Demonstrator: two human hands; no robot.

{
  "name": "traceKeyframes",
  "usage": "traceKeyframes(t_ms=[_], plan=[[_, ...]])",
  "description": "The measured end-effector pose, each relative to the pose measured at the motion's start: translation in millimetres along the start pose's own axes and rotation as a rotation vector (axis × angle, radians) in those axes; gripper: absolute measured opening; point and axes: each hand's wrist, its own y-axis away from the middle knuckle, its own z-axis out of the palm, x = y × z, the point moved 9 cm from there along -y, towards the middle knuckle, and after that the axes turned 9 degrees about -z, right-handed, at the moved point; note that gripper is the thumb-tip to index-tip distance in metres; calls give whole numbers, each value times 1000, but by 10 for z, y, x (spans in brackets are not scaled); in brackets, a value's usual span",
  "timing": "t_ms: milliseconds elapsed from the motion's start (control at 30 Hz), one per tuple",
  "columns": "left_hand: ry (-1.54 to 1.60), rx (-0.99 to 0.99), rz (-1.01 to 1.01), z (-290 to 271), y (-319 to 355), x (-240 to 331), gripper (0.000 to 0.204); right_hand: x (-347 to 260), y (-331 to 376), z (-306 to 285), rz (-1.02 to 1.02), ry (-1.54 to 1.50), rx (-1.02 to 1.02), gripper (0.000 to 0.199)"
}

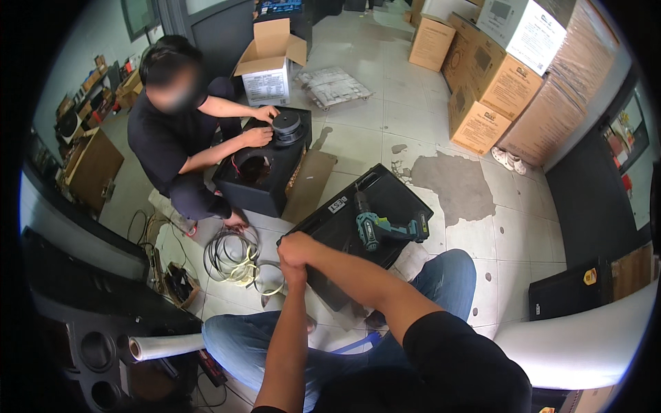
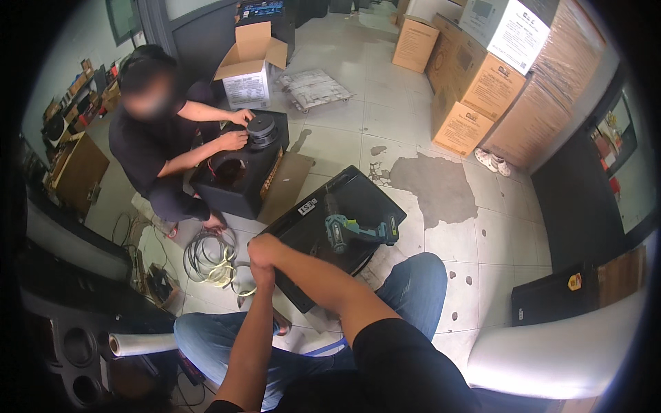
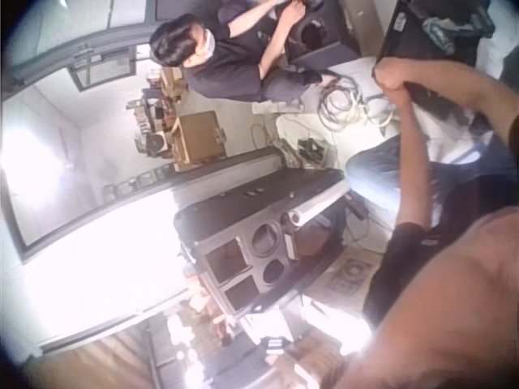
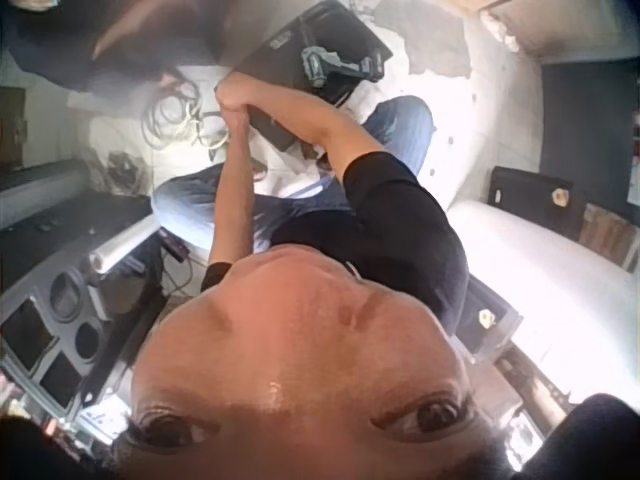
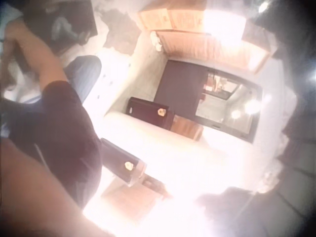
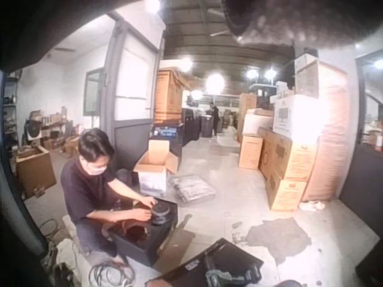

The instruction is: The person trims the speaker grille with a utility knife, then uses a power drill to drive screws into the speaker box. They handle the grille, box, and tools while seated on a small stool in a workshop.

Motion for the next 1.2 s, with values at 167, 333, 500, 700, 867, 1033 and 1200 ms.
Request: traceKeyframes(t_ms=[167, 333, 500, 700, 867, 1033, 1200], plan=[[-194, 95, 53, -72, 59, 72, 92, 16, 164, 36, -110, 7, 6, 29], [-311, 42, 78, 283, 113, -6, 69, 357, -146, -156, -240, -2, 268, 29], [-250, -7, 114, 35, -126, -87, 72, -551, 101, -969, -167, -183, 377, 22], [-675, 474, 355, -39, 344, 599, 88, -4, 1541, -1569, -70, -709, 687, 16], [-107, -199, 288, 921, 717, 1670, 48, 326, 2164, -1373, 125, -1183, 672, 21], [-585, -500, 195, 1313, 870, 1862, 36, 480, 2239, -1302, 128, -1217, 579, 24], [-1278, -391, 12, 1135, 753, 1169, 49, 1139, 2430, -1345, 259, -1053, 732, 26]])
